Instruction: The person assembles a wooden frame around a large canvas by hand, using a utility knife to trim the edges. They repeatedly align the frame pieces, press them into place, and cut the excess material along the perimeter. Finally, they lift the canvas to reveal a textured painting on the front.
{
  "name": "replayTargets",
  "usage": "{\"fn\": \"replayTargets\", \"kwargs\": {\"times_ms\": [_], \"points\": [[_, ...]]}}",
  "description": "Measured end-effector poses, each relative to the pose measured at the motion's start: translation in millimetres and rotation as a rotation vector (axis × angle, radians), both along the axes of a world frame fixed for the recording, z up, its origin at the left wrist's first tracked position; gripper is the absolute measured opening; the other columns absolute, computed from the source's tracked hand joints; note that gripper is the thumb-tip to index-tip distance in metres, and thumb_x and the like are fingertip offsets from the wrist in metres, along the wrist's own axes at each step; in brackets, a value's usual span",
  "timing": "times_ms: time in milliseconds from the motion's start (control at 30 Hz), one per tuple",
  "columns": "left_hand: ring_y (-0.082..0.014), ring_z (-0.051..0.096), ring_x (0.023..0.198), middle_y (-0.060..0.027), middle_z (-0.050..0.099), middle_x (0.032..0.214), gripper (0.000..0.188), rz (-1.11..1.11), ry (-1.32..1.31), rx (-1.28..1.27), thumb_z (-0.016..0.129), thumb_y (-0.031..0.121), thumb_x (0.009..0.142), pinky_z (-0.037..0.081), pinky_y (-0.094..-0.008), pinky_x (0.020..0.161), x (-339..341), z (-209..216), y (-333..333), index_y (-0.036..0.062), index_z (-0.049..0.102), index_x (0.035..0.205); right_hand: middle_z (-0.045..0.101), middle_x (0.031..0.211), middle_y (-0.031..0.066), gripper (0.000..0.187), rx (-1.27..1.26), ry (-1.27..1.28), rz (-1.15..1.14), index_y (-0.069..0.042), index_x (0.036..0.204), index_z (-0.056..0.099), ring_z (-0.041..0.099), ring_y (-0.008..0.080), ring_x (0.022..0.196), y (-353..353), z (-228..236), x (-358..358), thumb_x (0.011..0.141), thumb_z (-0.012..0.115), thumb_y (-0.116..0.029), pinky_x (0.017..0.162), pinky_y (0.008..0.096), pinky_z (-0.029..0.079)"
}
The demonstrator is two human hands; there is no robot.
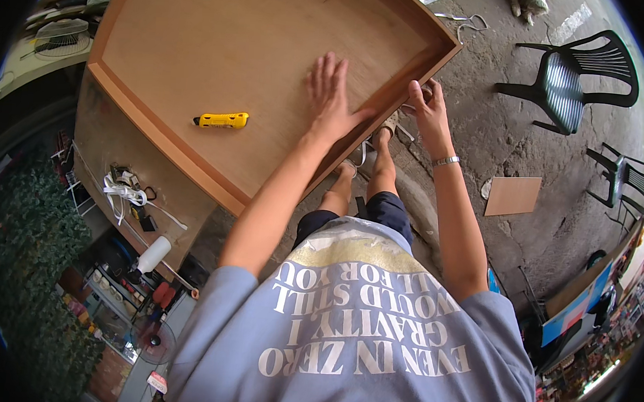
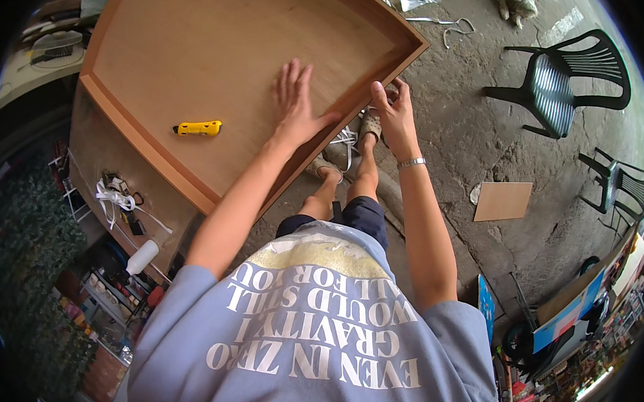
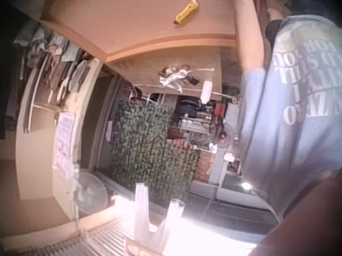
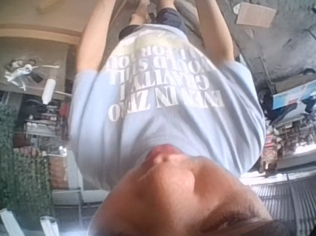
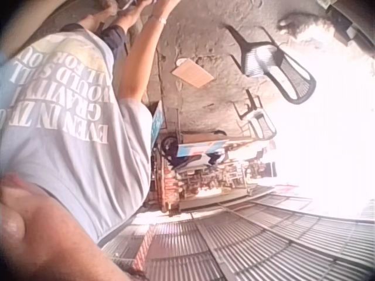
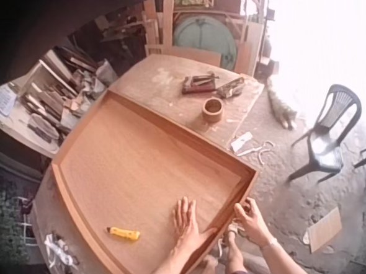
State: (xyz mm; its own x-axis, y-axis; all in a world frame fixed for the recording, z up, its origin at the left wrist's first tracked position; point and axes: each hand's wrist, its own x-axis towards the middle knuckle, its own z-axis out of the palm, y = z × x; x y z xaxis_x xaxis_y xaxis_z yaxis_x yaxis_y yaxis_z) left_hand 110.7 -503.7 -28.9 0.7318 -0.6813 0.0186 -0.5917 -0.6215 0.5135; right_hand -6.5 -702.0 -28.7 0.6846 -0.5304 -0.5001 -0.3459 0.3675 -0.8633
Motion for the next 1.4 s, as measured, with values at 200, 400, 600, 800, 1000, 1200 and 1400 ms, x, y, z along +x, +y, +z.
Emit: {"fn": "replayTargets", "kwargs": {"times_ms": [200,400,600,800,1000,1200,1400], "points": [[-0.0450,0.008,0.155,-0.0250,0.015,0.166,0.138,0.039,0.050,0.079,0.089,0.062,0.059,0.009,-0.0650,0.121,1.0,17.5,23.3,0.0071,0.015,0.161,0.062,0.115,0.0038,0.055,0.042,-0.048,-0.081,-0.001,0.143,0.048,0.062,0.0125,0.101,-48.0,3.6,11.1,0.103,0.063,-0.035,0.090,0.0344,0.056],[-0.0452,0.010,0.154,-0.0262,0.018,0.165,0.139,0.055,-0.030,-0.077,0.090,0.061,0.059,0.009,-0.0644,0.121,32.7,-3.1,-97.8,0.0025,0.015,0.160,0.062,0.119,0.0074,0.055,0.111,-0.017,-0.010,0.001,0.140,0.049,0.062,0.0159,0.106,-53.2,7.2,10.6,0.101,0.067,-0.034,0.089,0.0323,0.055],[-0.0443,0.016,0.153,-0.0274,0.023,0.162,0.137,0.034,-0.056,-0.109,0.088,0.065,0.060,0.011,-0.0633,0.121,50.3,-20.4,-142.7,-0.0026,0.017,0.157,0.058,0.129,0.0137,0.042,-0.642,0.118,0.057,-0.002,0.133,0.055,0.060,0.0252,0.115,-62.8,46.2,24.0,0.098,0.067,-0.019,0.095,0.0374,0.050],[-0.0429,0.015,0.154,-0.0264,0.022,0.163,0.127,0.059,0.040,-0.060,0.086,0.057,0.068,0.013,-0.0603,0.122,31.6,2.1,-126.9,-0.0023,0.017,0.157,0.050,0.146,0.0171,0.024,-1.505,-0.010,0.739,-0.007,0.106,0.073,0.049,0.0322,0.130,-120.5,90.9,82.9,0.083,0.067,-0.009,0.108,0.0432,0.041],[-0.0402,0.014,0.155,-0.0245,0.022,0.164,0.126,0.092,0.070,-0.031,0.086,0.055,0.069,0.013,-0.0560,0.125,31.4,7.2,-126.2,-0.0015,0.017,0.158,0.046,0.152,0.0161,0.018,-1.629,-0.006,1.070,-0.011,0.097,0.077,0.048,0.0269,0.134,-133.9,59.4,118.8,0.085,0.064,-0.015,0.108,0.0392,0.041],[-0.0398,0.014,0.155,-0.0230,0.022,0.164,0.127,0.113,0.068,-0.023,0.087,0.054,0.069,0.013,-0.0552,0.125,31.8,8.3,-125.5,-0.0022,0.016,0.158,0.049,0.149,0.0168,0.020,-1.617,-0.023,1.159,-0.008,0.100,0.074,0.048,0.0294,0.135,-142.7,79.9,115.1,0.085,0.064,-0.014,0.111,0.0414,0.040],[-0.0450,0.013,0.154,-0.0299,0.019,0.162,0.136,0.127,0.048,-0.012,0.089,0.057,0.063,0.014,-0.0605,0.123,35.8,7.2,-143.9,-0.0068,0.013,0.157,0.058,0.140,0.0200,0.039,-1.321,0.104,0.695,-0.003,0.126,0.057,0.061,0.0316,0.123,-138.9,101.7,63.1,0.091,0.071,-0.015,0.100,0.0431,0.051]]}}
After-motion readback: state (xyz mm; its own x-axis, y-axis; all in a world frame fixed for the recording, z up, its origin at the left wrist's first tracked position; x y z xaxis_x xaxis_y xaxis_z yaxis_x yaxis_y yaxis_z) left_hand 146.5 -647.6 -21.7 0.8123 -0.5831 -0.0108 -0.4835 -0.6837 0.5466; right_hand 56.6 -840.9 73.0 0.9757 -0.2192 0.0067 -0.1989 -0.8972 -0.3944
